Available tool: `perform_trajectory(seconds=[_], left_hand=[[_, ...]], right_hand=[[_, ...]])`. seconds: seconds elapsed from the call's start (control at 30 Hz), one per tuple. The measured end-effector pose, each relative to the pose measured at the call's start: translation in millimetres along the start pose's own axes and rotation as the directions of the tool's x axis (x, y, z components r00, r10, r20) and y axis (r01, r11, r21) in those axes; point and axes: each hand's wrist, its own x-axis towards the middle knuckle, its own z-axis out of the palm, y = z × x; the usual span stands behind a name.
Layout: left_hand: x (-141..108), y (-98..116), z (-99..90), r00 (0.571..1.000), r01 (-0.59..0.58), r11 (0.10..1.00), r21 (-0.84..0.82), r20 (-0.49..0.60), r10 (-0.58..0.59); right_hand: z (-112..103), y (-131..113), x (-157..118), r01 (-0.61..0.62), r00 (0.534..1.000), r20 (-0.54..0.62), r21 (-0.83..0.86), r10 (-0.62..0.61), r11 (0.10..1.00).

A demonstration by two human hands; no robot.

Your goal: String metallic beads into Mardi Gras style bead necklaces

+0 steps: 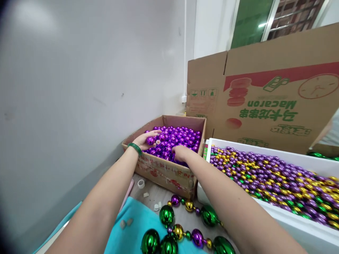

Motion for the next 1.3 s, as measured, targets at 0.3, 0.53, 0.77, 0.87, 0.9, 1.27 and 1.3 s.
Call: perform_trajectory(seconds=[0.3, 0.53, 0.77, 0.87, 0.9, 1.27, 1.3], left_hand=[[-17.3, 12.9, 30.9, 0.984, -0.107, 0.99, -0.095, -0.15, 0.093], [-86.0, -3.4, 152.7, 0.983, -0.131, 0.97, 0.206, 0.154, 0.1], [-241.6, -149.2, 252.1, 0.936, -0.223, 0.751, 0.622, -0.079, 0.343], [-281.2, -208.1, 268.3, 0.943, -0.138, 0.676, 0.724, -0.113, 0.313], [-288.3, -221.8, 270.7, 0.946, -0.113, 0.656, 0.746, -0.122, 0.301], [-311.2, -241.8, 267.6, 0.959, -0.098, 0.502, 0.859, -0.054, 0.28], [-318.1, -239.3, 265.8, 0.962, -0.11, 0.468, 0.877, -0.024, 0.27]], right_hand=[[-39.9, -7.1, -40.8, 0.036, 0.874, -0.462, 0.372, 0.151, 0.927], [-17.9, -14.9, -162.8, 0.292, 0.849, -0.5, 0.715, 0.172, 0.635], [107.5, -47.3, -337.8, -0.014, 0.796, -0.255, 0.899, 0.548, 0.438], [162.5, -52.0, -368.4, -0.062, 0.773, -0.206, 0.917, 0.601, 0.394], [175.7, -52.7, -372.8, -0.064, 0.762, -0.234, 0.9, 0.604, 0.43], [214.3, -53.6, -367.0, -0.136, 0.584, -0.463, 0.754, 0.667, 0.642], [214.7, -53.3, -367.1, -0.134, 0.575, -0.461, 0.762, 0.676, 0.634]])
